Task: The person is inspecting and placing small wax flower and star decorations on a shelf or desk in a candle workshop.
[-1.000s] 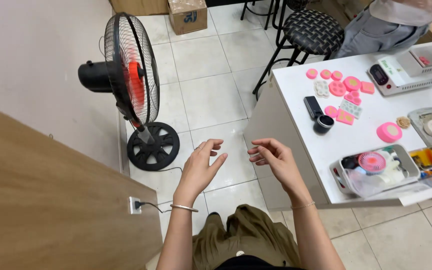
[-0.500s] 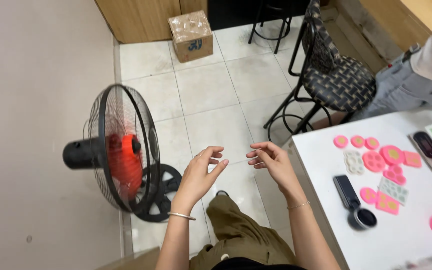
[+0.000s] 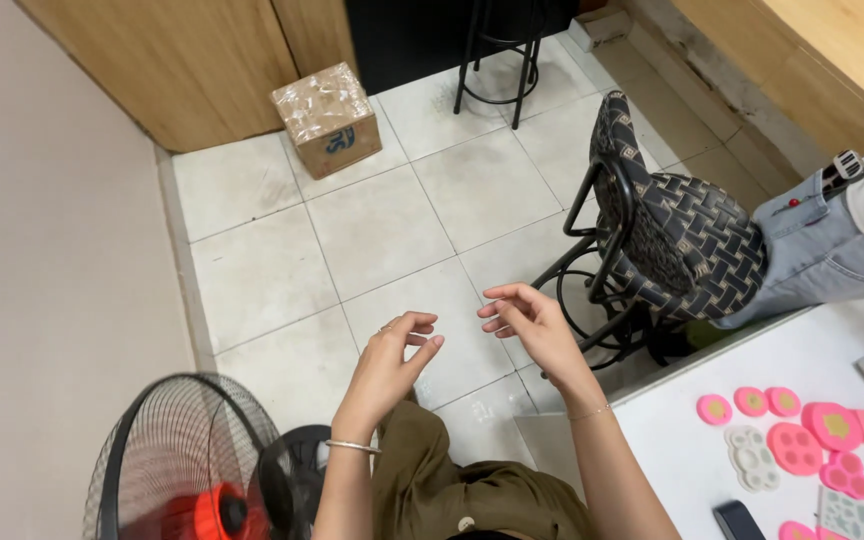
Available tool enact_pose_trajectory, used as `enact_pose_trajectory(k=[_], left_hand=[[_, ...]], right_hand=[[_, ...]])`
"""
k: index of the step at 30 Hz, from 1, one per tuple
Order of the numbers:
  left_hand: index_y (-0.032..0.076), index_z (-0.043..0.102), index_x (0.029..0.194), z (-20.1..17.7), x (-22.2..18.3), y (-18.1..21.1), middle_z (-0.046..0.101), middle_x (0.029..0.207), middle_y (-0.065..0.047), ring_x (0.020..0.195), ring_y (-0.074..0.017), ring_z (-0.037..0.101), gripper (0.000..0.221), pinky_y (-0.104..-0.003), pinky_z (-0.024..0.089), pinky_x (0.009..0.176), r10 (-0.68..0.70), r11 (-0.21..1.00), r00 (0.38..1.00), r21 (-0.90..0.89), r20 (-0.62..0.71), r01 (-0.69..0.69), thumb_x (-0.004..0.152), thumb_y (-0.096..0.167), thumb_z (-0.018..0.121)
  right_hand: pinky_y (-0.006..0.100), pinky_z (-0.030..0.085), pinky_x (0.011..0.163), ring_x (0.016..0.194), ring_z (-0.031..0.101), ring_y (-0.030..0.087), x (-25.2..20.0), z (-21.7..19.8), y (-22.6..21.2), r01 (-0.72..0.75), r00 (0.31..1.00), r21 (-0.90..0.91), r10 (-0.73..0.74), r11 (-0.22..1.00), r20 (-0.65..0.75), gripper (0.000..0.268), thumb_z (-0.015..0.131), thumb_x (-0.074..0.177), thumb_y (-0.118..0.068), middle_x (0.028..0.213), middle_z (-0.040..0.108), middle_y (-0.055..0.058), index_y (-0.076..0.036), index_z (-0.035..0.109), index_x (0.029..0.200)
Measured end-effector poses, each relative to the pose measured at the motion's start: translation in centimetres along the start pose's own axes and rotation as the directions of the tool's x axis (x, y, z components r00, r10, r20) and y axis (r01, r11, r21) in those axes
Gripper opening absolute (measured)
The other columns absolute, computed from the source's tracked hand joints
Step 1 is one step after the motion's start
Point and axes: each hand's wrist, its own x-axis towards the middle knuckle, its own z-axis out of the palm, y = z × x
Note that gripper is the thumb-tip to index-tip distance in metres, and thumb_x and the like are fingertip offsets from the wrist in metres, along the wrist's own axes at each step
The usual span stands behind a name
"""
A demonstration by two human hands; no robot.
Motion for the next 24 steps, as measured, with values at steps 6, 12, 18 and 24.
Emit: enact_pose_trajectory(k=[6, 12, 18, 24], left_hand=[[0.008, 0.068, 0.117, -2.7, 14.9, 0.8, 0.075, 0.115, -0.009, 0.099, -0.0205, 0.075, 0.033, -0.035, 0.058, 0.078, 0.057, 0.998, 0.992, -0.023, 0.114, -0.055, 0.092, 0.029, 0.067], [0.008, 0.069, 0.116, -6.8, 31.2, 3.4, 0.075, 0.114, -0.009, 0.099, -0.0214, 0.075, 0.032, -0.035, 0.057, 0.081, 0.21, 0.975, 0.942, 0.021, 0.263, -0.223, 0.092, 0.03, 0.067], [0.007, 0.069, 0.116, -7.7, 44.5, 5.2, 0.075, 0.115, -0.01, 0.1, -0.0216, 0.075, 0.032, -0.035, 0.057, 0.083, 0.275, 0.953, 0.89, 0.023, 0.364, -0.303, 0.093, 0.029, 0.067], [0.007, 0.068, 0.119, -5.1, 55.4, 6.5, 0.074, 0.118, -0.01, 0.098, -0.0205, 0.076, 0.033, -0.034, 0.057, 0.08, 0.312, 0.942, 0.855, -0.018, 0.414, -0.335, 0.093, 0.029, 0.067]], right_hand=[[0.029, 0.058, 0.078, 0.087, 0.073, 0.015, 11.2, -2.8, -0.6, 0.021, 0.988, 0.03, -0.016, 0.999, -0.155, 0.026, 0.055, 0.1, -0.012, 0.102, 0.078, 0.01, -0.002, 0.068, 0.12], [0.028, 0.057, 0.078, 0.087, 0.072, 0.015, 23.6, -4.0, -4.8, 0.035, 0.95, 0.063, -0.013, 0.997, -0.311, 0.025, 0.054, 0.101, -0.011, 0.103, 0.078, 0.01, -0.002, 0.067, 0.12], [0.028, 0.058, 0.079, 0.087, 0.073, 0.015, 33.4, -5.8, -8.1, 0.055, 0.897, 0.07, -0.019, 0.996, -0.442, 0.026, 0.053, 0.1, -0.01, 0.102, 0.078, 0.009, -0.002, 0.069, 0.119], [0.028, 0.058, 0.078, 0.088, 0.073, 0.016, 42.6, -10.6, -9.9, 0.045, 0.855, -0.091, -0.086, 0.995, -0.512, 0.027, 0.054, 0.096, -0.007, 0.101, 0.076, 0.009, -0.003, 0.067, 0.12]])
